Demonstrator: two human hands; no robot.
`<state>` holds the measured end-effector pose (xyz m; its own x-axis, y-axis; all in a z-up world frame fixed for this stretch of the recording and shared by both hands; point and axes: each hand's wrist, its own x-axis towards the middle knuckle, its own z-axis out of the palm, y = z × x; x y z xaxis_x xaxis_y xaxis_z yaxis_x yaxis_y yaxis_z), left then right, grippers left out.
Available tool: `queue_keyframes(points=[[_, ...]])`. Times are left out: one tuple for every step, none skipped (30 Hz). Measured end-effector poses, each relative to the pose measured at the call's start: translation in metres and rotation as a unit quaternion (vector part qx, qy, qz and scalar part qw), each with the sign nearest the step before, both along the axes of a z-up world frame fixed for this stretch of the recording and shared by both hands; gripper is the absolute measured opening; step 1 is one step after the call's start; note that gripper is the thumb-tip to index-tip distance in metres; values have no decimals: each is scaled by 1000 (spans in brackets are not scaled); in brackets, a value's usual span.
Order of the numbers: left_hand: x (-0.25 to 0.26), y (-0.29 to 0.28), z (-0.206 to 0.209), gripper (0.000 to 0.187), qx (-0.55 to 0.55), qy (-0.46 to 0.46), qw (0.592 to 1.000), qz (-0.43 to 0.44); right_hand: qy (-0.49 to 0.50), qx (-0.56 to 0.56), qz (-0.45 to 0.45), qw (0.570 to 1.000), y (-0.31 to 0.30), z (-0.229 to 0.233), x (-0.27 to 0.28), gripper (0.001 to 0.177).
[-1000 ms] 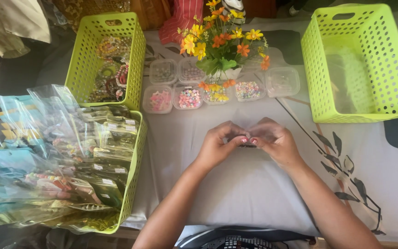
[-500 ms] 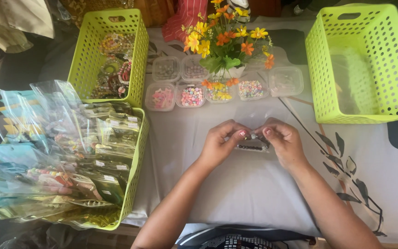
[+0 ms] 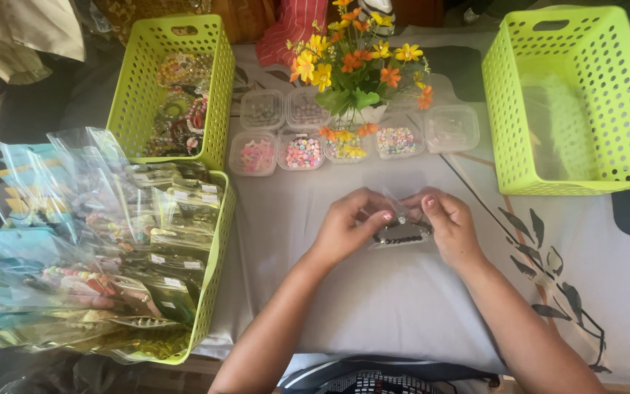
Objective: The recorder is seen putting jewelry and accessories into small plastic bags and organizing them into baskets.
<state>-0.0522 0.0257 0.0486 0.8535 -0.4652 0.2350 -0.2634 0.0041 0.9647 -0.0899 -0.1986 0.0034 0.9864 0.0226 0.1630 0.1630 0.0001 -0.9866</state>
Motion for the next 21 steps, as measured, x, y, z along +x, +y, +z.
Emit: queue_keyframes(points=[[0,-1,-5,15,0,0,1000,0,0,0,0,1000,0,2,0,47],[0,-2,-11,13,23,-8,1000,10,1,0,-2,1000,0,4,0,43],[-1,-3,-16,12,46,-15,999,20,1,0,-4,1000,1,5,0,40],[0,-2,-16,12,46,-17,999,19,0,0,-5,1000,2,11,1,40],[2,-1,-15,11,33,-31,999,28,15,4,21,1000,4,16,2,29],[1,0,-15,12,20,-44,998,36,31,8,47,998,5,20,1,27],[1,-1,-15,12,20,-44,998,36,31,8,46,998,5,18,1,27],[0,-1,-14,12,22,-27,999,35,41,2,30,999,5,16,2,22],[0,-1,-13,12,25,-10,999,35,51,-4,14,999,6,13,3,17],[0,-1,-13,12,24,-10,999,36,50,-4,15,999,5,13,4,17],[1,-1,-13,12,35,-34,998,46,48,-3,12,999,4,13,4,17],[1,-2,-13,12,45,-57,996,55,47,-3,7,999,3,13,4,17],[3,-1,-21,12,45,-57,996,55,47,-3,7,999,2,13,4,17],[5,0,-28,11,46,-73,994,67,22,-12,12,1000,2,13,4,16],[7,0,-36,11,47,-89,992,79,-4,-21,16,1000,2,12,4,16],[6,-2,-31,11,47,-89,992,80,-4,-20,17,1000,1,10,5,16],[6,-4,-26,22,7,-99,989,106,-23,-33,-2,999,0,7,5,15],[6,-6,-22,37,-33,-110,985,132,-44,-46,-22,998,-1,5,6,15],[8,-4,-30,37,-34,-111,984,132,-44,-46,-21,998,1,12,5,15],[9,-4,-39,41,4,-111,977,181,-56,-51,-67,995,2,18,3,16],[10,-3,-49,46,41,-110,966,230,-68,-56,-112,990,4,24,1,17]])
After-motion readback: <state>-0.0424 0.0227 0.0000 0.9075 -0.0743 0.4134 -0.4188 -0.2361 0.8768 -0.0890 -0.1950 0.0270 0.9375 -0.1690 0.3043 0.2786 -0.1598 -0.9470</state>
